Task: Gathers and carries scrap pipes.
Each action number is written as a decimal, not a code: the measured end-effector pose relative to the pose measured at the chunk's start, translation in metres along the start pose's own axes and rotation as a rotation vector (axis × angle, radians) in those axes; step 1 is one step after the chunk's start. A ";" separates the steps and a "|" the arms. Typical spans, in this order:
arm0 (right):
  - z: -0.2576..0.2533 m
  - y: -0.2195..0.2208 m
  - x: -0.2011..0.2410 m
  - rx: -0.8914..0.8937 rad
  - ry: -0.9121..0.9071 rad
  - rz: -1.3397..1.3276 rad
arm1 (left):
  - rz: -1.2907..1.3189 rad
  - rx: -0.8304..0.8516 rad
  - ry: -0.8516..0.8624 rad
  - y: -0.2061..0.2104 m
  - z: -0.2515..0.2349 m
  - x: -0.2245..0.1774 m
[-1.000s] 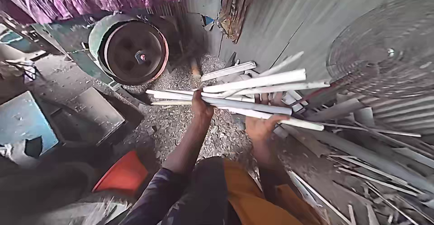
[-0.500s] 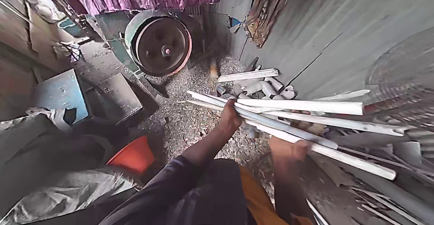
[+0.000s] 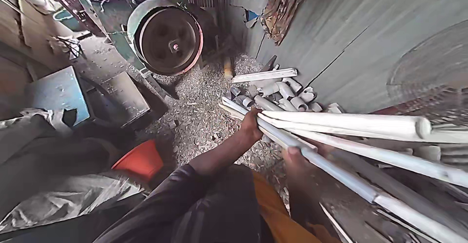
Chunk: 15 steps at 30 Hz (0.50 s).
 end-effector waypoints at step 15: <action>0.001 -0.017 0.017 0.157 0.512 0.132 | -0.064 -0.065 -0.125 -0.013 -0.001 0.046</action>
Point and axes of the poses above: each hand's wrist, its own z-axis away from the middle knuckle, its own y-axis out of the palm, x = y × z, the point moved 8 cm from there along -z, towards the middle knuckle, and after that the axes turned 2 degrees about y, right-handed, at the moved point
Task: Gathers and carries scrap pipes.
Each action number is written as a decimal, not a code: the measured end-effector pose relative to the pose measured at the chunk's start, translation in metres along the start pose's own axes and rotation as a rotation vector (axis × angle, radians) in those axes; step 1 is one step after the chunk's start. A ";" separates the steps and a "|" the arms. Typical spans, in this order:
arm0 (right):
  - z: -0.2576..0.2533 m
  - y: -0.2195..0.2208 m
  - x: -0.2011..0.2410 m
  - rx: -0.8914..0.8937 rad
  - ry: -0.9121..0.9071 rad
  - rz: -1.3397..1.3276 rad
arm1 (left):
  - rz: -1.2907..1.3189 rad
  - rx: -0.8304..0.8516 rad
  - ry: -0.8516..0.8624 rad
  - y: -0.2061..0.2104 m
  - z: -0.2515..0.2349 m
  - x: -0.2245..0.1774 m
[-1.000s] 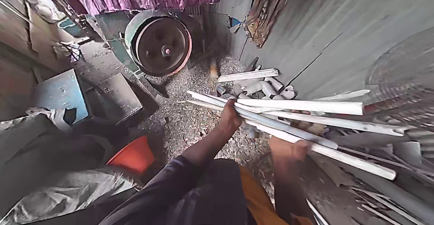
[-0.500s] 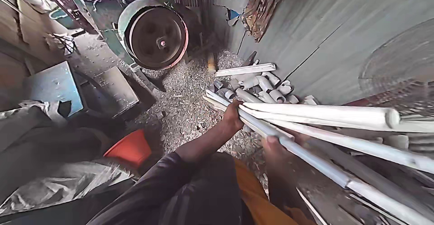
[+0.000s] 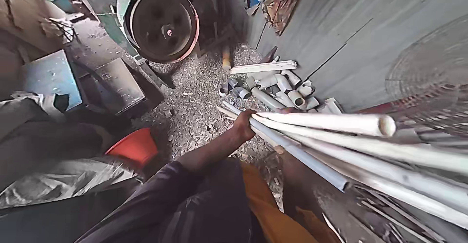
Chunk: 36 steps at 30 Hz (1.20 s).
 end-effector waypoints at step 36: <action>-0.132 0.082 -0.052 0.070 -0.289 -0.164 | -0.334 0.204 0.035 -0.028 -0.005 -0.112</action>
Point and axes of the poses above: each hand's wrist, its own z-axis away from the middle knuckle, its own y-axis out of the palm, x = y × z, the point moved 8 cm from there along -z, towards the middle knuckle, and after that the axes turned 2 degrees about y, right-handed, at the moved point
